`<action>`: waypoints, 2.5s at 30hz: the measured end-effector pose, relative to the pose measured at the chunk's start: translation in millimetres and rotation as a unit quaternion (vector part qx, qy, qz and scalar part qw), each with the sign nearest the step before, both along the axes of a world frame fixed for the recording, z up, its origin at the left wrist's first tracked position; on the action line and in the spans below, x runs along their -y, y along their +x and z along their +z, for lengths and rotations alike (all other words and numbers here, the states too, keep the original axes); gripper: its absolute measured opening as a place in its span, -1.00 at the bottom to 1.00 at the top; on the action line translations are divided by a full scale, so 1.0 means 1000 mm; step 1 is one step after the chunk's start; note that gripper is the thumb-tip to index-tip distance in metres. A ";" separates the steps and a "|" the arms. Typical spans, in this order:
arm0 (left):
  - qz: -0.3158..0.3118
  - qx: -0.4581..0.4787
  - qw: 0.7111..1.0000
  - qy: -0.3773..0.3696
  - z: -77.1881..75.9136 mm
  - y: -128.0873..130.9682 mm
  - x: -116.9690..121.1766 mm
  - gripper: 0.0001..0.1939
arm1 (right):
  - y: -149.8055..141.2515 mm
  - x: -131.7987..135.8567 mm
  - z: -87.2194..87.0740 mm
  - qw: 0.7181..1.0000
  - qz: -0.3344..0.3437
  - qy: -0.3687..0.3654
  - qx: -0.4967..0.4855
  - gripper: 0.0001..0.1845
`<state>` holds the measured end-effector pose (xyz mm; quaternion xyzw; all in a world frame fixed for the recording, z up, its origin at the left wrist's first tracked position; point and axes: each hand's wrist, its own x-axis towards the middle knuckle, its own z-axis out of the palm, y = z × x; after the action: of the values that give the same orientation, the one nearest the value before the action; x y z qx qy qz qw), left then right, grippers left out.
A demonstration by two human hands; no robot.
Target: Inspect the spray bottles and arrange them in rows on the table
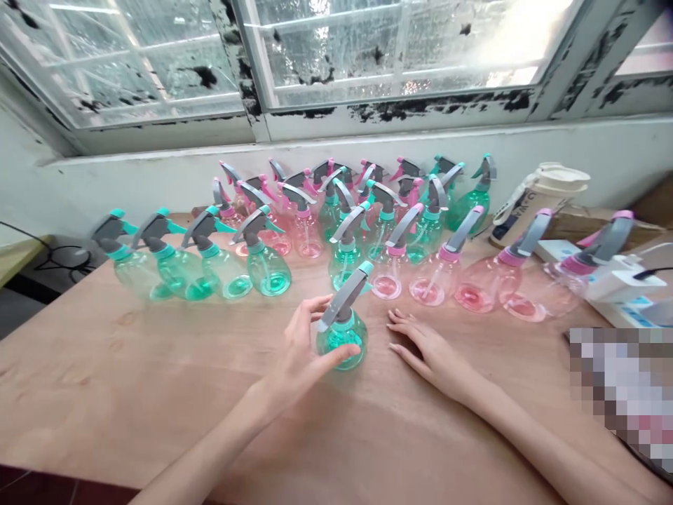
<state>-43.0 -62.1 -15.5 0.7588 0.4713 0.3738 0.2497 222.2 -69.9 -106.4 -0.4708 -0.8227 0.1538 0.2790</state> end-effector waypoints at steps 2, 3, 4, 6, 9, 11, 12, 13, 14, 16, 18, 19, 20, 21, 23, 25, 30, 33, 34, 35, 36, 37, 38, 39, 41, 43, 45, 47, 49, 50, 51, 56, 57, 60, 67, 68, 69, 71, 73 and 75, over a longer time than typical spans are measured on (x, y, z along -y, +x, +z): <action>-0.024 0.012 0.999 -0.034 0.001 0.000 -0.004 -0.28 | 0.000 0.000 0.000 1.000 -0.002 -0.002 0.003 -0.61; -0.039 0.020 0.998 -0.050 0.003 0.000 -0.007 -0.23 | 0.000 0.000 0.001 1.000 -0.003 -0.003 0.006 -0.61; -0.056 0.031 0.996 -0.064 0.005 0.000 -0.010 -0.18 | 0.000 0.000 0.001 1.000 -0.004 -0.004 0.007 -0.61; -0.086 0.064 0.991 -0.080 0.011 0.001 -0.017 -0.10 | 0.000 0.000 0.001 1.000 -0.004 -0.007 0.007 -0.61; -0.120 0.094 0.985 -0.084 0.019 0.008 -0.028 -0.08 | -0.001 0.000 0.003 1.000 -0.005 -0.013 0.006 -0.62; -0.137 0.088 0.984 -0.073 0.021 0.016 -0.035 -0.10 | -0.002 0.000 0.005 1.000 -0.007 -0.015 0.004 -0.63; -0.144 0.083 0.984 -0.067 0.021 0.020 -0.038 -0.15 | -0.002 0.000 0.005 1.000 -0.008 -0.015 0.003 -0.63; -0.152 0.078 0.984 -0.059 0.020 0.025 -0.040 -0.22 | -0.002 0.000 0.006 1.000 -0.009 -0.015 0.002 -0.63; -0.157 0.076 0.983 -0.052 0.018 0.029 -0.043 -0.31 | -0.003 0.000 0.007 1.000 -0.010 -0.016 0.000 -0.63; -0.168 0.072 0.982 -0.041 0.015 0.036 -0.046 -0.50 | -0.003 0.000 0.008 1.000 -0.013 -0.017 -0.005 -0.63; -0.172 0.065 0.982 -0.031 0.014 0.041 -0.048 -0.59 | -0.004 0.001 0.009 1.000 -0.016 -0.017 -0.009 -0.63; -0.169 0.060 0.984 -0.024 0.014 0.042 -0.049 -0.61 | -0.003 0.001 0.009 1.000 -0.017 -0.016 -0.010 -0.63; -0.162 0.054 0.985 -0.018 0.015 0.043 -0.050 -0.62 | -0.003 0.001 0.010 1.000 -0.017 -0.015 -0.012 -0.63; -0.153 0.048 0.987 -0.013 0.016 0.043 -0.050 -0.63 | -0.003 0.001 0.010 1.000 -0.016 -0.015 -0.014 -0.64; -0.133 0.043 0.990 -0.006 0.018 0.043 -0.052 -0.63 | -0.002 0.001 0.009 1.000 -0.013 -0.016 -0.019 -0.64; -0.119 0.046 0.992 -0.005 0.020 0.041 -0.055 -0.59 | -0.001 0.001 0.008 0.999 -0.011 -0.020 -0.026 -0.63; -0.106 0.035 0.994 -0.011 0.021 0.036 -0.059 -0.47 | 0.000 0.001 0.006 0.999 -0.009 -0.033 -0.027 -0.61; -0.117 0.022 0.992 -0.030 0.022 0.033 -0.060 -0.46 | 0.001 0.001 0.005 0.999 -0.010 -0.042 -0.023 -0.61; -0.124 0.023 0.991 -0.036 0.022 0.033 -0.060 -0.48 | 0.001 0.001 0.005 0.999 -0.010 -0.043 -0.022 -0.61; -0.131 0.026 0.990 -0.038 0.023 0.033 -0.061 -0.50 | 0.001 0.001 0.005 0.999 -0.009 -0.043 -0.020 -0.61; -0.135 0.032 0.990 -0.032 0.023 0.034 -0.061 -0.53 | 0.001 0.001 0.005 0.999 -0.008 -0.042 -0.018 -0.61; -0.135 0.040 0.990 -0.021 0.023 0.034 -0.062 -0.57 | 0.001 0.001 0.004 0.999 -0.007 -0.041 -0.015 -0.61; -0.134 0.046 0.990 -0.008 0.023 0.034 -0.062 -0.61 | 0.001 0.001 0.004 0.999 -0.006 -0.040 -0.012 -0.61; -0.134 0.049 0.990 0.003 0.024 0.034 -0.062 -0.66 | 0.001 0.002 0.004 0.999 -0.006 -0.040 -0.012 -0.61; -0.132 0.044 0.990 0.014 0.024 0.034 -0.062 -0.76 | 0.001 0.002 0.004 0.999 -0.007 -0.037 -0.016 -0.61; -0.129 0.036 0.991 0.011 0.025 0.033 -0.060 -0.82 | 0.001 0.002 0.005 0.999 -0.010 -0.036 -0.021 -0.61; -0.120 0.038 0.992 0.004 0.026 0.033 -0.058 -0.84 | 0.000 0.002 0.005 0.999 -0.012 -0.036 -0.018 -0.61; -0.113 0.044 0.993 -0.009 0.025 0.033 -0.055 -0.79 | 0.000 0.002 0.006 0.999 -0.011 -0.035 -0.016 -0.62; -0.108 0.037 0.993 -0.016 0.024 0.033 -0.053 -0.71 | 0.000 0.002 0.006 0.999 -0.010 -0.032 -0.021 -0.62; -0.103 0.033 0.994 -0.014 0.022 0.034 -0.053 -0.67 | 0.000 0.002 0.006 0.999 -0.010 -0.031 -0.024 -0.62; -0.096 0.031 0.995 -0.009 0.021 0.034 -0.052 -0.63 | -0.001 0.003 0.006 0.999 -0.011 -0.031 -0.026 -0.62; -0.063 0.043 0.997 0.006 0.014 0.036 -0.050 -0.58 | -0.001 0.003 0.008 0.999 -0.014 -0.032 -0.020 -0.62; -0.064 0.043 0.997 0.010 0.013 0.036 -0.050 -0.59 | -0.001 0.003 0.008 0.999 -0.014 -0.032 -0.017 -0.62; -0.074 0.051 0.996 0.021 0.012 0.035 -0.050 -0.61 | 0.000 0.003 0.007 0.999 -0.010 -0.030 -0.012 -0.61; -0.072 0.064 0.995 0.026 0.010 0.035 -0.051 -0.53 | 0.000 0.002 0.004 1.000 -0.011 -0.021 -0.019 -0.61; -0.071 0.063 0.995 0.022 0.009 0.035 -0.051 -0.52 | 0.000 0.002 0.004 1.000 -0.011 -0.020 -0.019 -0.61; -0.072 0.062 0.995 0.019 0.009 0.036 -0.051 -0.51 | 0.000 0.002 0.004 1.000 -0.010 -0.020 -0.018 -0.61; -0.083 0.069 0.994 0.020 0.010 0.036 -0.052 -0.52 | 0.000 0.002 0.005 1.000 -0.008 -0.020 -0.014 -0.61; -0.098 0.081 0.992 0.020 0.012 0.036 -0.052 -0.54 | 0.000 0.002 0.005 1.000 -0.007 -0.022 -0.006 -0.62; -0.104 0.090 0.990 0.015 0.014 0.037 -0.052 -0.56 | 0.000 0.002 0.006 1.000 -0.008 -0.023 -0.002 -0.62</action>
<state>-6.1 -10.5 -1.5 0.7707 0.3595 0.4198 0.3171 222.0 -71.4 -100.1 -0.4831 -0.8146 0.1720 0.2710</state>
